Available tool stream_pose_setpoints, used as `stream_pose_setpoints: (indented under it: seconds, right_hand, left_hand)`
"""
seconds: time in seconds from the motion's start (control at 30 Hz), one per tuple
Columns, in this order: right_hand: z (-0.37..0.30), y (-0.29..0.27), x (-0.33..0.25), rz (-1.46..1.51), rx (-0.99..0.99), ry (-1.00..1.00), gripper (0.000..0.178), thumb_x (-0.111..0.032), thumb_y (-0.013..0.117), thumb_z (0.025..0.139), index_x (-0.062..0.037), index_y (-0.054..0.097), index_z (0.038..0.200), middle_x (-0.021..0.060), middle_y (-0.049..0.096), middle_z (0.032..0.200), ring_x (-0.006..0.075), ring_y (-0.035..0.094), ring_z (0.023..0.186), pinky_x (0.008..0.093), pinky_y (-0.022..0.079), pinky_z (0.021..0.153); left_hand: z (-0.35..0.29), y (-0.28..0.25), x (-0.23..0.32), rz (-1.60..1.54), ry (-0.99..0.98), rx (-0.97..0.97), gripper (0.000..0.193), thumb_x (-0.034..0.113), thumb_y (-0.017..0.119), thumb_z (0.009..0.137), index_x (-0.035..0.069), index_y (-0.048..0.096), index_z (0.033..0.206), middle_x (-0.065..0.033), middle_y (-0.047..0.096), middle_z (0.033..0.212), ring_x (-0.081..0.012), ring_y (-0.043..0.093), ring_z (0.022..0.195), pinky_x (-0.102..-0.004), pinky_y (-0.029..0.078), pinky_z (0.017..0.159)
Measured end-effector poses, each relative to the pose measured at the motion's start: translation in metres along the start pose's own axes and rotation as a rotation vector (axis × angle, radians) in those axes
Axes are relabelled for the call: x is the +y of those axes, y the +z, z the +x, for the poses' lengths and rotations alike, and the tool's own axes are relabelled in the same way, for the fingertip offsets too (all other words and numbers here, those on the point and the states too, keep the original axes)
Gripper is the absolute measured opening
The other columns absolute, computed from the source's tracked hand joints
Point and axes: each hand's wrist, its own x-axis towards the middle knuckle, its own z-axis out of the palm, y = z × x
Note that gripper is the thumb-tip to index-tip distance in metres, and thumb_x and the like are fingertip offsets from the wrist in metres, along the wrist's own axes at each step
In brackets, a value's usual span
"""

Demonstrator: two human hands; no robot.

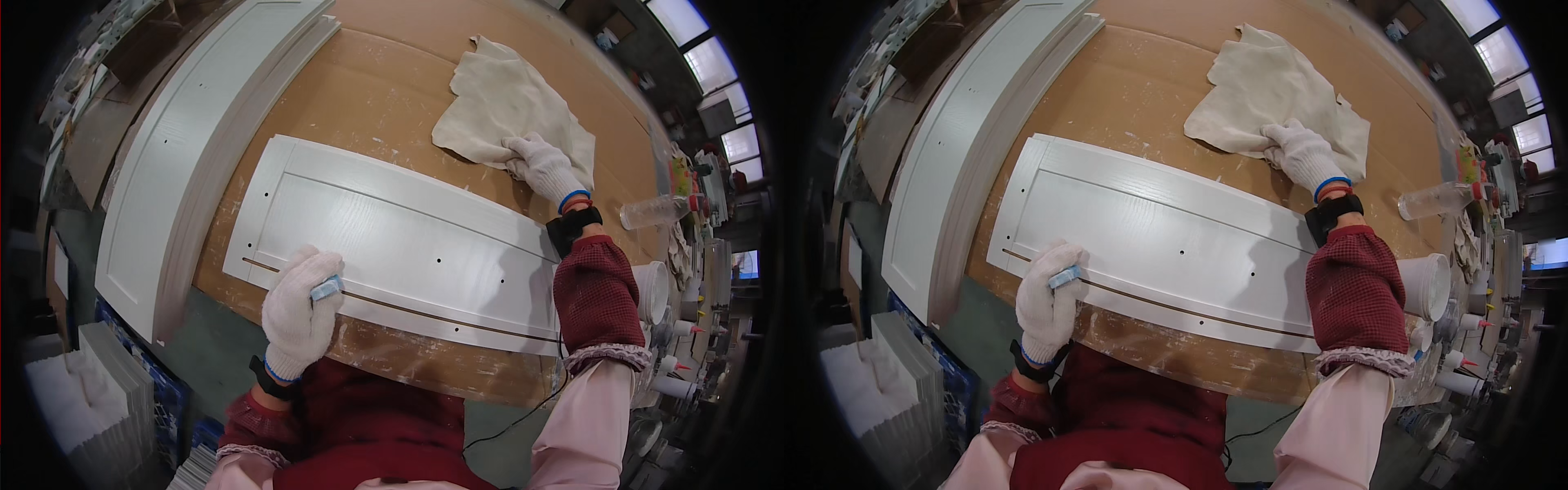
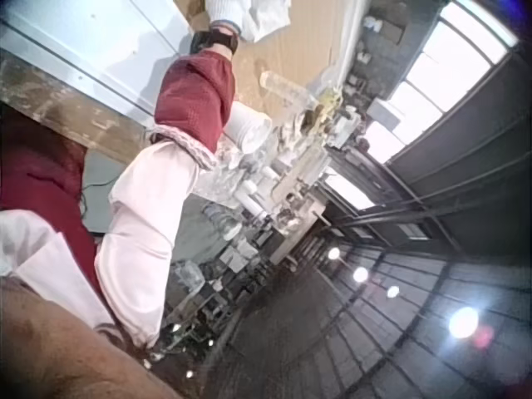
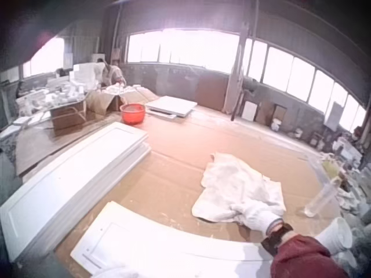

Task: Use a sanding block to finish the edges and surfaces of white cabinet panels.

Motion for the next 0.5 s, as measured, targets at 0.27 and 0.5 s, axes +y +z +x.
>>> stream_pose_setpoints:
  seconds: [0.27,0.5]
  right_hand:
    - [-0.087,-0.051,0.032,0.504,-0.063,0.103,0.020,0.001,0.058,0.089,-0.0013,0.067,0.106,0.0084,0.062,0.082,0.0121,0.061,0.073,0.0274,0.050,0.065]
    - [-0.133,0.002,-0.028,0.358,-0.060,-0.179,0.017,0.001,0.060,0.081,-0.0074,0.061,0.096,0.0105,0.058,0.080,0.0284,0.061,0.069,0.0376,0.048,0.060]
  left_hand:
    - [0.007,-0.007,-0.008,0.143,0.059,-0.056,0.030,-0.002,0.065,0.078,0.000,0.061,0.108,-0.0138,0.066,0.099,-0.0372,0.064,0.090,-0.0400,0.052,0.082]
    - [0.015,-0.015,-0.013,0.023,0.069,-0.237,0.032,0.008,0.068,0.078,0.000,0.061,0.108,-0.0133,0.067,0.097,-0.0303,0.066,0.088,-0.0431,0.053,0.082]
